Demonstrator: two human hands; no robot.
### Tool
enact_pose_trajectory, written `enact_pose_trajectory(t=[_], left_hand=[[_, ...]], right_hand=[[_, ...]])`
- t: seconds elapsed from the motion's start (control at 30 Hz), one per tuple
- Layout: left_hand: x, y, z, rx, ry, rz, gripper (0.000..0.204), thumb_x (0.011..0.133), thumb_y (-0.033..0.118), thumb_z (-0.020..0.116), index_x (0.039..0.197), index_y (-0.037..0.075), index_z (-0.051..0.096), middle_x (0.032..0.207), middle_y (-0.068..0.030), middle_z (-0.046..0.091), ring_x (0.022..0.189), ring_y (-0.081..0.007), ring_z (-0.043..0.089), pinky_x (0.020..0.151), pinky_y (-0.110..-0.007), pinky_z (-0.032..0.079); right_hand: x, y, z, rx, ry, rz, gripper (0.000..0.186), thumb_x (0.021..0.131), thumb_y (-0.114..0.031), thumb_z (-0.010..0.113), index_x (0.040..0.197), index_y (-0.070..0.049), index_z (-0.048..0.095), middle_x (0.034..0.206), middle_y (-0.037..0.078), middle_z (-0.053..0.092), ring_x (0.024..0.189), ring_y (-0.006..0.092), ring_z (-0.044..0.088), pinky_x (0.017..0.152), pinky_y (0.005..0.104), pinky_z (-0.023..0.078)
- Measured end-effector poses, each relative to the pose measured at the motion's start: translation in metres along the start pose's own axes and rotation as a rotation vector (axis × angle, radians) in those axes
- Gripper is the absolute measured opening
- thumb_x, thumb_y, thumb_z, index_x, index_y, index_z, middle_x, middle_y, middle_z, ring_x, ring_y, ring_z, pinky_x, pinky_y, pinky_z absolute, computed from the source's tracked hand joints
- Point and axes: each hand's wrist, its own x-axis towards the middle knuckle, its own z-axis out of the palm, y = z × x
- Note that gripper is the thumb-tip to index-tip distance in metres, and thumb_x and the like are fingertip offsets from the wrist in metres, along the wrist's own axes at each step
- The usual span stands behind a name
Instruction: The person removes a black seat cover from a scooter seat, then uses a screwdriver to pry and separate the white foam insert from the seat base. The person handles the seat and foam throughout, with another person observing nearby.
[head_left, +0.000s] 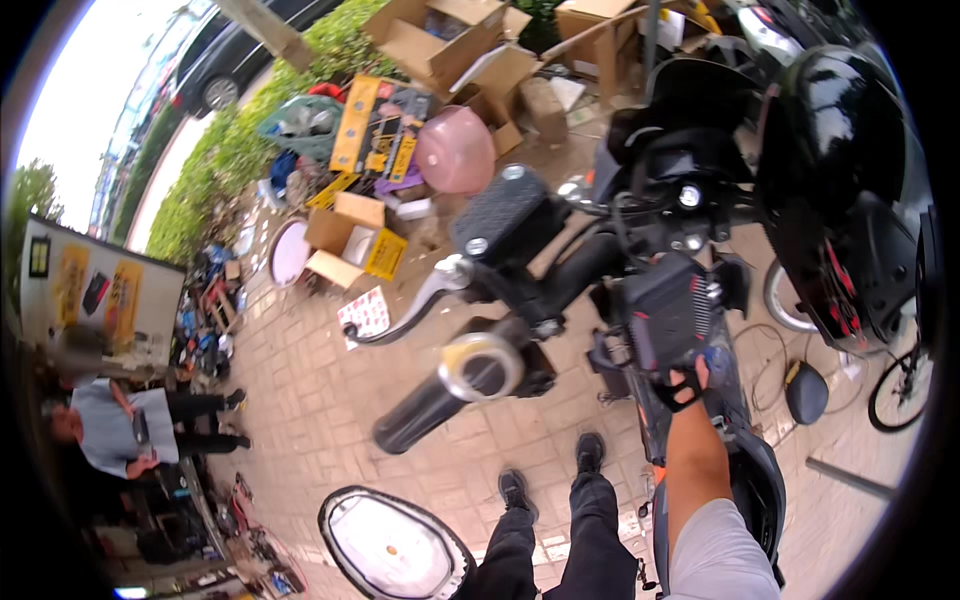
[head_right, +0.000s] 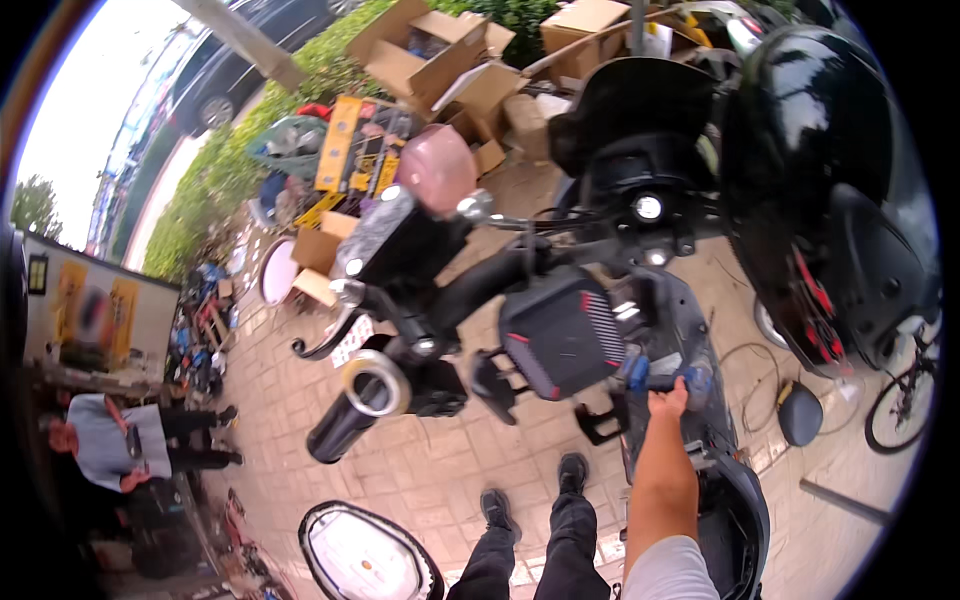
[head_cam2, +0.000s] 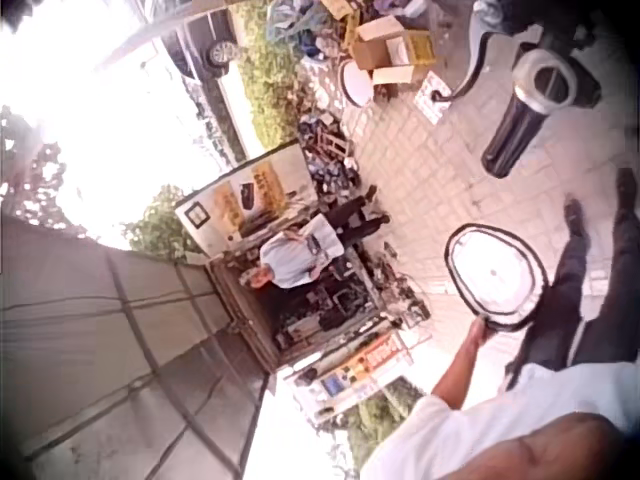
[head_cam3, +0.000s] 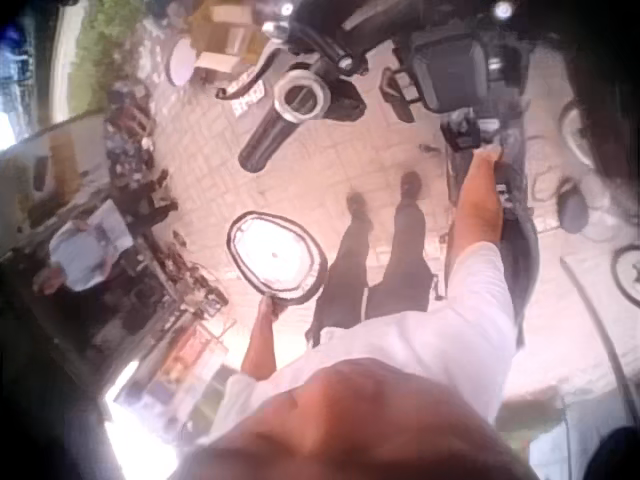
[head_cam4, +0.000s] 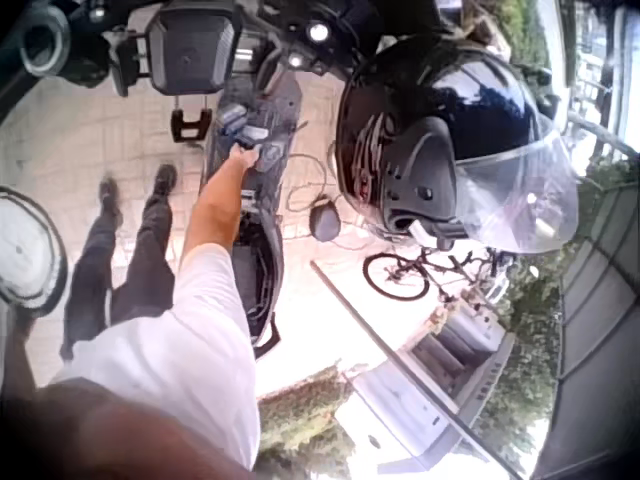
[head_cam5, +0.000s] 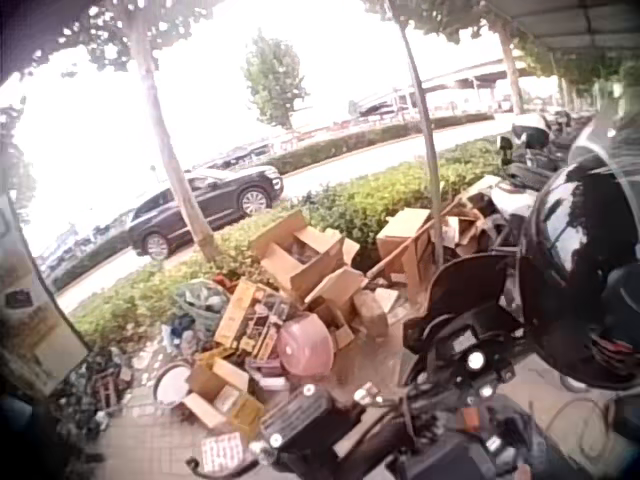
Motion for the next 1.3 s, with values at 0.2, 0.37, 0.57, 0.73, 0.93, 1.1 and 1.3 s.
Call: enact_pose_trajectory(t=[0.2, 0.37, 0.57, 0.73, 0.93, 1.1, 1.3], left_hand=[[-0.049, 0.033, 0.053, -0.083, 0.060, -0.049, 0.038, 0.089, 0.021, 0.046, 0.117, -0.005, 0.053, 0.102, -0.0181, 0.066, 0.084, -0.0321, 0.069, 0.072, -0.047, 0.059], [-0.058, 0.043, 0.083, -0.121, 0.056, 0.042, 0.031, 0.086, 0.022, 0.055, 0.100, -0.005, 0.059, 0.085, -0.0151, 0.067, 0.069, -0.0277, 0.067, 0.064, -0.043, 0.058], [-0.064, 0.033, 0.063, -0.084, -0.062, 0.180, 0.034, 0.085, 0.023, 0.059, 0.097, -0.009, 0.063, 0.084, -0.0130, 0.068, 0.067, -0.0235, 0.065, 0.060, -0.038, 0.054], [0.013, 0.007, 0.010, 0.235, -0.010, 0.963, 0.026, 0.051, 0.018, 0.077, 0.071, 0.006, 0.066, 0.074, -0.0196, 0.062, 0.073, -0.0374, 0.062, 0.065, -0.045, 0.048], [-0.021, 0.043, -0.115, -0.067, -0.027, 0.805, 0.045, 0.091, 0.037, 0.050, 0.108, -0.001, 0.067, 0.106, -0.0278, 0.066, 0.097, -0.0426, 0.063, 0.086, -0.046, 0.050], [0.018, 0.034, -0.206, 0.005, 0.205, 0.813, 0.046, 0.093, 0.033, 0.044, 0.101, -0.006, 0.067, 0.103, -0.0317, 0.064, 0.102, -0.0443, 0.061, 0.088, -0.048, 0.048], [0.015, 0.055, -0.301, -0.344, 0.329, 0.841, 0.039, 0.091, 0.021, 0.045, 0.112, -0.009, 0.061, 0.109, -0.0305, 0.064, 0.109, -0.0437, 0.059, 0.094, -0.045, 0.046]], right_hand=[[-0.007, -0.024, -0.001, -0.306, 0.625, 0.050, 0.049, 0.093, -0.047, 0.051, 0.135, -0.021, 0.048, 0.147, 0.000, 0.041, 0.134, 0.0217, 0.038, 0.105, 0.0563, 0.027], [-0.080, 0.033, 0.040, -0.694, 0.466, 0.038, 0.055, 0.097, -0.043, 0.050, 0.144, -0.017, 0.040, 0.152, 0.003, 0.038, 0.140, 0.0211, 0.037, 0.108, 0.0575, 0.023], [-0.262, 0.194, 0.057, -1.641, -0.220, 0.608, 0.054, 0.093, -0.043, 0.061, 0.135, -0.016, 0.041, 0.124, 0.010, 0.057, 0.108, 0.0277, 0.057, 0.079, 0.0575, 0.047], [-0.392, 0.336, 0.093, -1.448, -0.414, 1.115, 0.083, 0.091, -0.056, 0.055, 0.154, -0.014, 0.021, 0.153, 0.018, 0.032, 0.132, 0.0383, 0.040, 0.102, 0.0620, 0.039], [-0.489, 0.520, 0.139, -2.153, -0.886, 0.996, 0.041, 0.092, -0.019, 0.066, 0.129, -0.011, 0.051, 0.116, 0.007, 0.060, 0.098, 0.0248, 0.062, 0.077, 0.0524, 0.057], [-0.600, 0.660, 0.162, -2.166, -1.005, 1.066, 0.041, 0.090, -0.014, 0.067, 0.128, -0.011, 0.052, 0.108, 0.001, 0.062, 0.092, 0.0188, 0.063, 0.076, 0.0456, 0.057], [-0.672, 0.792, 0.145, -2.148, -1.578, 0.901, 0.041, 0.081, -0.008, 0.066, 0.121, -0.003, 0.056, 0.094, 0.000, 0.061, 0.079, 0.0099, 0.056, 0.068, 0.0282, 0.050]])
